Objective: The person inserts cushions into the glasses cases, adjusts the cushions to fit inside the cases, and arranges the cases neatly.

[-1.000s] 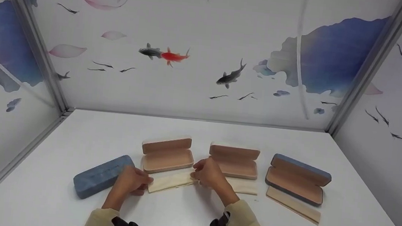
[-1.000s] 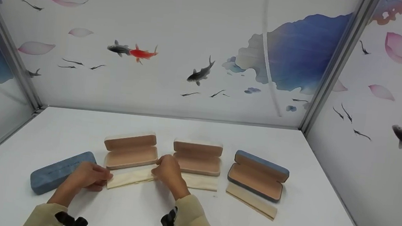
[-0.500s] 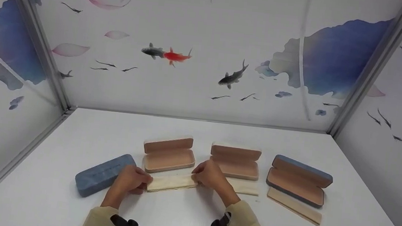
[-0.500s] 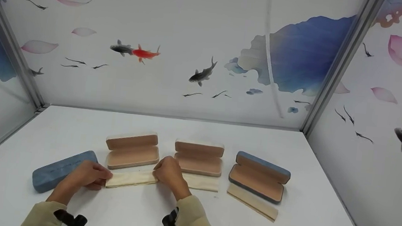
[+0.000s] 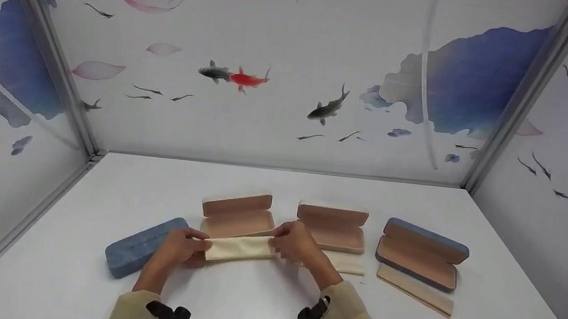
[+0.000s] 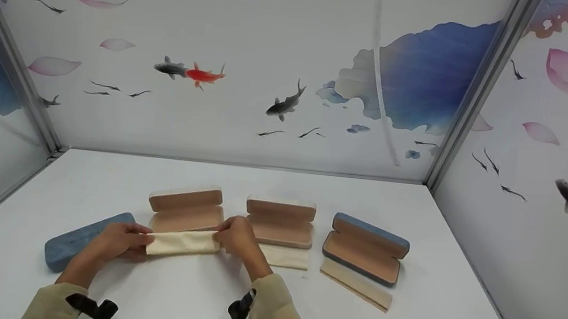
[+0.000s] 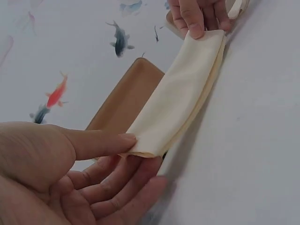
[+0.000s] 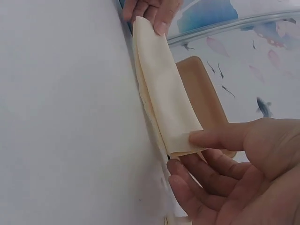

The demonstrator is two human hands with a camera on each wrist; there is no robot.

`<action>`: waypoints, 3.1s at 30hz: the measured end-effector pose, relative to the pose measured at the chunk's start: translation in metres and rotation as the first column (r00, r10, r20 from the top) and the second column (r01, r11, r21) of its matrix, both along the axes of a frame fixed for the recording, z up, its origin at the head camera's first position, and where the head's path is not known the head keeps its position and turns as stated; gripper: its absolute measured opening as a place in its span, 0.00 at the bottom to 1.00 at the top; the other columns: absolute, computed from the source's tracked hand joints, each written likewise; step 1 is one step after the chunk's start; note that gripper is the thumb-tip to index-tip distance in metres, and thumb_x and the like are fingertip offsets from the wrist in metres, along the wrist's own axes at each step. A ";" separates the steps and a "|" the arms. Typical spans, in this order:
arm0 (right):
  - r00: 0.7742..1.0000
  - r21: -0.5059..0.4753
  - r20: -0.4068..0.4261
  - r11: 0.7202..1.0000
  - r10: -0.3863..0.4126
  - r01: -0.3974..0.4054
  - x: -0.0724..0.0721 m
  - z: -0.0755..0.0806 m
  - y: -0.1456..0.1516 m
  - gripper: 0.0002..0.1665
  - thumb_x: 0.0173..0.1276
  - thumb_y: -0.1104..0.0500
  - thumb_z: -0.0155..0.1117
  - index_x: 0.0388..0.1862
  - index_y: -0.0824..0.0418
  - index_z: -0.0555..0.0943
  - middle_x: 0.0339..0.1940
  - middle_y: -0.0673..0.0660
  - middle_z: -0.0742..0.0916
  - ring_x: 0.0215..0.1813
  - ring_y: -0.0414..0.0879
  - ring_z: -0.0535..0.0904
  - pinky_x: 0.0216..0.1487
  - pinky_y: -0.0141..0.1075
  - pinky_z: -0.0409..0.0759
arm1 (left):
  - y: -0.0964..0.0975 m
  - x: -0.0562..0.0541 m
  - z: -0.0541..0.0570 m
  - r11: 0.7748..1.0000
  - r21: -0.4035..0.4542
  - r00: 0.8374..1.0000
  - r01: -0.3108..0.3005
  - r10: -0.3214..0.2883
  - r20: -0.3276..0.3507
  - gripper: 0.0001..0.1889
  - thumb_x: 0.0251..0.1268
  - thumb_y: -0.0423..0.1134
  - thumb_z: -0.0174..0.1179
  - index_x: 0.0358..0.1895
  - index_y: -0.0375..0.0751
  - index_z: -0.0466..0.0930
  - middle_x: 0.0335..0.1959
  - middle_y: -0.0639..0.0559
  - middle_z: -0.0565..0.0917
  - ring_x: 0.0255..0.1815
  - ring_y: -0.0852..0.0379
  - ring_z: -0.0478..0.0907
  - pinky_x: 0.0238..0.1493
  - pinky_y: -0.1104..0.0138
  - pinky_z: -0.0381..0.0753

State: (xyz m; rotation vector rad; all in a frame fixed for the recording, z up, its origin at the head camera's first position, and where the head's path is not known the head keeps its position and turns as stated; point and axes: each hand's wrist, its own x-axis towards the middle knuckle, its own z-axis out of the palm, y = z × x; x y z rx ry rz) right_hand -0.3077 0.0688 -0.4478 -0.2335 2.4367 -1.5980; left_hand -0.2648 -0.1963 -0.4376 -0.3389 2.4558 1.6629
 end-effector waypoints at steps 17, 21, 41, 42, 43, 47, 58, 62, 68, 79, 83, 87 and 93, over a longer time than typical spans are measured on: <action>0.984 -0.247 0.110 0.955 -0.139 0.163 -0.009 -0.010 -0.004 0.11 0.65 0.66 0.70 0.44 0.72 0.82 0.36 0.55 0.86 0.36 0.42 0.85 0.42 0.37 0.87 | 0.001 -0.002 -0.009 0.982 0.162 0.992 -0.098 0.109 -0.063 0.20 0.69 0.38 0.64 0.54 0.23 0.80 0.34 0.46 0.89 0.30 0.61 0.85 0.34 0.68 0.86; 0.982 -0.248 0.089 0.951 -0.169 0.186 -0.011 -0.009 -0.006 0.10 0.65 0.67 0.68 0.43 0.72 0.82 0.35 0.56 0.86 0.34 0.42 0.84 0.41 0.36 0.87 | 0.002 -0.002 -0.010 0.977 0.185 0.991 -0.106 0.119 -0.063 0.19 0.70 0.36 0.63 0.56 0.22 0.79 0.38 0.42 0.88 0.31 0.60 0.86 0.35 0.67 0.86; 0.974 -0.237 0.038 0.945 -0.221 0.224 -0.026 0.003 -0.018 0.11 0.69 0.65 0.66 0.48 0.70 0.83 0.43 0.61 0.87 0.38 0.44 0.84 0.41 0.35 0.86 | 0.000 -0.020 0.003 0.988 0.096 0.985 -0.121 0.131 -0.108 0.15 0.68 0.30 0.62 0.54 0.24 0.81 0.46 0.33 0.86 0.32 0.59 0.85 0.38 0.63 0.88; 0.974 -0.240 0.037 0.944 -0.223 0.225 -0.027 0.003 -0.019 0.11 0.68 0.65 0.66 0.47 0.70 0.83 0.43 0.61 0.87 0.38 0.44 0.84 0.41 0.35 0.86 | -0.001 -0.022 0.004 0.987 0.102 0.984 -0.125 0.137 -0.114 0.15 0.68 0.29 0.62 0.54 0.24 0.81 0.47 0.32 0.86 0.32 0.59 0.85 0.38 0.63 0.88; 0.974 -0.246 0.041 0.943 -0.222 0.225 -0.027 0.004 -0.020 0.11 0.68 0.66 0.66 0.47 0.71 0.83 0.43 0.61 0.87 0.38 0.44 0.84 0.41 0.35 0.86 | -0.001 -0.023 0.004 0.986 0.097 0.982 -0.135 0.146 -0.122 0.15 0.67 0.29 0.62 0.53 0.24 0.82 0.47 0.32 0.86 0.31 0.59 0.85 0.38 0.64 0.88; 0.973 -0.259 0.065 0.938 -0.220 0.229 -0.029 0.009 -0.022 0.11 0.69 0.66 0.65 0.48 0.70 0.83 0.43 0.61 0.87 0.38 0.44 0.83 0.43 0.36 0.87 | 0.000 -0.028 0.007 0.985 0.062 0.976 -0.161 0.168 -0.141 0.14 0.66 0.30 0.62 0.52 0.25 0.83 0.48 0.32 0.86 0.29 0.61 0.85 0.37 0.65 0.87; 0.974 -0.209 0.082 0.953 -0.209 0.222 -0.035 0.020 -0.027 0.13 0.70 0.65 0.63 0.51 0.69 0.82 0.44 0.61 0.86 0.39 0.45 0.82 0.47 0.39 0.86 | -0.002 -0.039 0.017 0.984 -0.029 0.972 -0.178 0.171 -0.161 0.13 0.65 0.30 0.63 0.49 0.26 0.84 0.45 0.31 0.87 0.26 0.60 0.86 0.37 0.64 0.88; 0.971 -0.196 0.086 0.952 -0.222 0.235 -0.038 0.019 -0.029 0.12 0.70 0.66 0.63 0.50 0.70 0.82 0.43 0.60 0.86 0.39 0.44 0.81 0.46 0.38 0.86 | 0.000 -0.042 0.017 0.982 -0.052 0.973 -0.181 0.171 -0.157 0.13 0.65 0.31 0.63 0.49 0.26 0.84 0.44 0.32 0.88 0.27 0.58 0.87 0.39 0.62 0.88; 0.959 -0.167 0.080 0.945 -0.272 0.282 -0.044 0.012 -0.031 0.09 0.69 0.67 0.65 0.46 0.70 0.84 0.41 0.61 0.87 0.37 0.44 0.82 0.43 0.38 0.86 | 0.004 -0.046 0.016 0.977 -0.092 0.974 -0.191 0.177 -0.138 0.13 0.65 0.31 0.63 0.49 0.26 0.84 0.46 0.31 0.87 0.29 0.58 0.86 0.39 0.62 0.87; 0.960 -0.141 0.000 0.951 -0.279 0.276 -0.046 0.006 -0.031 0.06 0.67 0.68 0.65 0.41 0.72 0.84 0.31 0.58 0.85 0.30 0.44 0.80 0.33 0.34 0.82 | 0.009 -0.043 0.014 0.980 -0.081 0.963 -0.180 0.159 -0.217 0.12 0.63 0.28 0.62 0.46 0.21 0.84 0.42 0.28 0.87 0.25 0.54 0.87 0.32 0.64 0.86; 0.959 -0.102 -0.011 0.955 -0.283 0.280 -0.047 0.004 -0.030 0.06 0.68 0.67 0.65 0.41 0.70 0.84 0.33 0.57 0.86 0.31 0.43 0.81 0.33 0.32 0.81 | 0.010 -0.044 0.014 0.978 -0.089 0.961 -0.189 0.165 -0.220 0.12 0.62 0.27 0.62 0.45 0.21 0.84 0.42 0.28 0.87 0.26 0.53 0.87 0.31 0.65 0.86; 0.959 -0.083 -0.018 0.956 -0.283 0.281 -0.045 0.004 -0.031 0.06 0.68 0.67 0.65 0.41 0.70 0.85 0.34 0.58 0.87 0.31 0.43 0.81 0.32 0.31 0.79 | 0.009 -0.045 0.013 0.976 -0.100 0.963 -0.194 0.170 -0.209 0.11 0.62 0.26 0.63 0.45 0.21 0.84 0.43 0.28 0.87 0.26 0.52 0.88 0.30 0.67 0.85; 0.960 -0.078 -0.053 0.960 -0.275 0.270 -0.045 0.002 -0.032 0.06 0.68 0.67 0.64 0.40 0.70 0.84 0.32 0.58 0.86 0.29 0.42 0.80 0.29 0.30 0.77 | 0.007 -0.045 0.010 0.971 -0.147 0.966 -0.187 0.154 -0.209 0.11 0.62 0.27 0.63 0.45 0.21 0.84 0.43 0.28 0.87 0.29 0.51 0.88 0.32 0.66 0.85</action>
